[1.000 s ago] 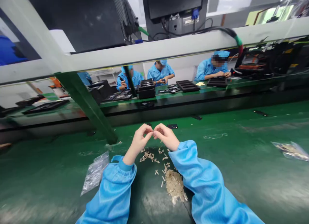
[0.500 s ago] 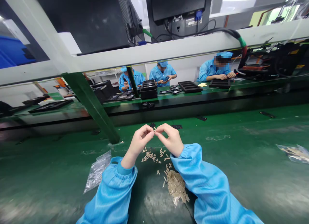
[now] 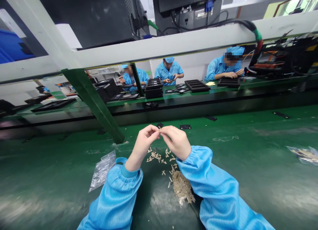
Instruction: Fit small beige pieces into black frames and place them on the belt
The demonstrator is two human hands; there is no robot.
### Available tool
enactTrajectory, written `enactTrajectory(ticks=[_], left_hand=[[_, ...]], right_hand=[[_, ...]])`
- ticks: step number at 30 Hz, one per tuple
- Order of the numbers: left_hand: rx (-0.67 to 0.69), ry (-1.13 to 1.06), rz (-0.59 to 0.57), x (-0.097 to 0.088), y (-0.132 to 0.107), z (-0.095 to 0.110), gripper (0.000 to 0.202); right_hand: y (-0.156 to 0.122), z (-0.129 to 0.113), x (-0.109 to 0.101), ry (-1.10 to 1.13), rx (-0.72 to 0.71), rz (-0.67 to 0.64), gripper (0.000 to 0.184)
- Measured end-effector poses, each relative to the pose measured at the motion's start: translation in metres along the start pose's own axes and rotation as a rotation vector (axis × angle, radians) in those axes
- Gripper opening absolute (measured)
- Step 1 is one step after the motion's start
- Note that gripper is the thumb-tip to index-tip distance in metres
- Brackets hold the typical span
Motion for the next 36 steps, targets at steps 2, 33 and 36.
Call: enactTrajectory(ticks=[2, 33, 36], left_hand=[[0.039, 0.038, 0.006, 0.0, -0.001, 0.002, 0.007], [0.239, 0.253, -0.1, -0.007, -0.004, 0.016, 0.011], [0.259, 0.256, -0.11, -0.006, -0.005, 0.02, 0.011]], right_hand=[[0.0, 0.001, 0.0, -0.03, 0.024, -0.002, 0.012], [0.008, -0.005, -0.013, 0.05, 0.047, -0.167, 0.021], [0.01, -0.007, -0.012, 0.093, 0.069, -0.17, 0.017]])
Point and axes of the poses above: each hand's wrist, its own y-axis towards the middle knuckle, its own x-axis out of the palm, z = x × y, the point moved 3 cm from there along y, towards the middle knuckle, and after that the axes turned 3 degrees about z, right-handed, at the moved point
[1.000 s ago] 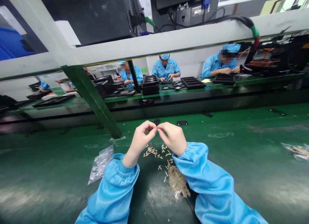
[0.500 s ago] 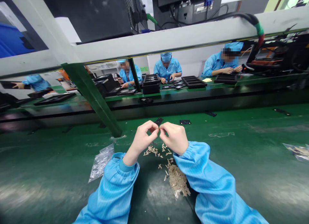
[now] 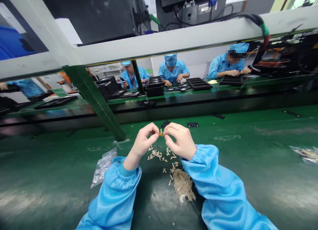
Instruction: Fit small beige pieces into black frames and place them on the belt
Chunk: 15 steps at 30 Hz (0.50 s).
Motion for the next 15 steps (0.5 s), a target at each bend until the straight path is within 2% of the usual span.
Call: enactTrajectory(ticks=[9, 15], left_hand=[[0.052, 0.059, -0.032, 0.0012, -0.0008, 0.0037, 0.011], [0.009, 0.04, -0.043, 0.0007, 0.0005, 0.0025, 0.01]], right_hand=[[0.0002, 0.0037, 0.0027, 0.053, 0.005, -0.043, 0.012], [-0.0005, 0.0063, 0.0035, 0.037, -0.004, -0.089, 0.014]])
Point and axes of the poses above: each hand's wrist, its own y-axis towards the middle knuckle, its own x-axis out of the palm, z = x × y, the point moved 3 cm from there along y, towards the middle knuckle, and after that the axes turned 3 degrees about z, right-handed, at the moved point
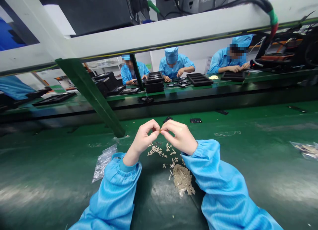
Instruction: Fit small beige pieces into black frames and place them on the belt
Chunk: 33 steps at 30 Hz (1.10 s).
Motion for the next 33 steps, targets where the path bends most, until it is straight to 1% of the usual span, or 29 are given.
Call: enactTrajectory(ticks=[3, 6, 10, 13, 15, 17, 19, 23, 27, 33], left_hand=[[-0.039, -0.041, 0.006, -0.002, 0.001, -0.004, 0.009], [-0.094, -0.13, 0.035, -0.005, 0.001, -0.01, 0.008], [-0.216, -0.383, 0.048, -0.005, 0.002, -0.018, 0.005], [-0.317, -0.562, 0.026, -0.001, 0.002, -0.019, 0.006], [-0.367, -0.646, 0.0, 0.001, 0.001, -0.018, 0.008], [-0.401, -0.709, -0.022, 0.003, 0.001, -0.016, 0.009], [-0.426, -0.746, -0.032, 0.004, 0.0, -0.015, 0.009], [-0.469, -0.77, -0.055, 0.006, -0.001, -0.014, 0.011], [-0.504, -0.769, -0.087, 0.009, -0.002, -0.01, 0.012], [-0.517, -0.731, -0.142, 0.013, -0.004, -0.006, 0.01]], right_hand=[[0.001, 0.001, -0.001, -0.014, 0.001, -0.014, 0.016], [0.002, 0.001, -0.007, -0.023, 0.003, 0.006, 0.016], [0.002, -0.003, -0.014, -0.031, -0.014, 0.003, 0.024], [0.002, -0.008, -0.013, -0.111, -0.071, -0.014, 0.03], [0.001, -0.01, -0.011, -0.169, -0.112, -0.005, 0.028], [0.001, -0.011, -0.008, -0.17, -0.148, 0.006, 0.02], [0.0, -0.011, -0.007, -0.136, -0.176, 0.02, 0.013], [-0.001, -0.013, -0.008, -0.119, -0.227, 0.066, 0.023], [-0.002, -0.017, -0.007, -0.171, -0.229, 0.144, 0.02], [-0.001, -0.019, -0.003, -0.241, -0.253, 0.179, 0.016]])
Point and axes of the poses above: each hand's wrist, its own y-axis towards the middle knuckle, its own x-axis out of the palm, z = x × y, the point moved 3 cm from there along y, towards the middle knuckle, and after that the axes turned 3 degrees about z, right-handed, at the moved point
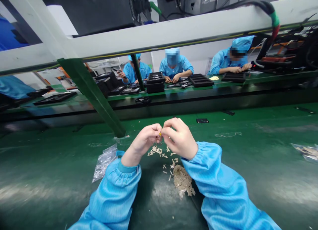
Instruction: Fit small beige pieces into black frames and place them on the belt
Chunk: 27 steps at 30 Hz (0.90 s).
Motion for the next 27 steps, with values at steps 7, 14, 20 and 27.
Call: enactTrajectory(ticks=[7, 14, 20, 27], left_hand=[[0.145, 0.572, -0.004, -0.017, 0.015, -0.016, 0.008], [0.105, 1.271, -0.311, -0.032, 0.033, -0.074, 0.016], [0.065, 1.326, -0.395, -0.034, 0.037, -0.096, 0.014], [0.067, 1.269, -0.378, -0.034, 0.039, -0.099, 0.012]], right_hand=[[0.0, 0.007, -0.006, -0.011, 0.078, 0.047, 0.013], [0.001, 0.01, -0.011, 0.006, 0.112, 0.069, 0.014], [0.001, 0.01, -0.012, 0.009, 0.111, 0.068, 0.014], [0.002, 0.01, -0.012, 0.027, 0.109, 0.063, 0.014]])
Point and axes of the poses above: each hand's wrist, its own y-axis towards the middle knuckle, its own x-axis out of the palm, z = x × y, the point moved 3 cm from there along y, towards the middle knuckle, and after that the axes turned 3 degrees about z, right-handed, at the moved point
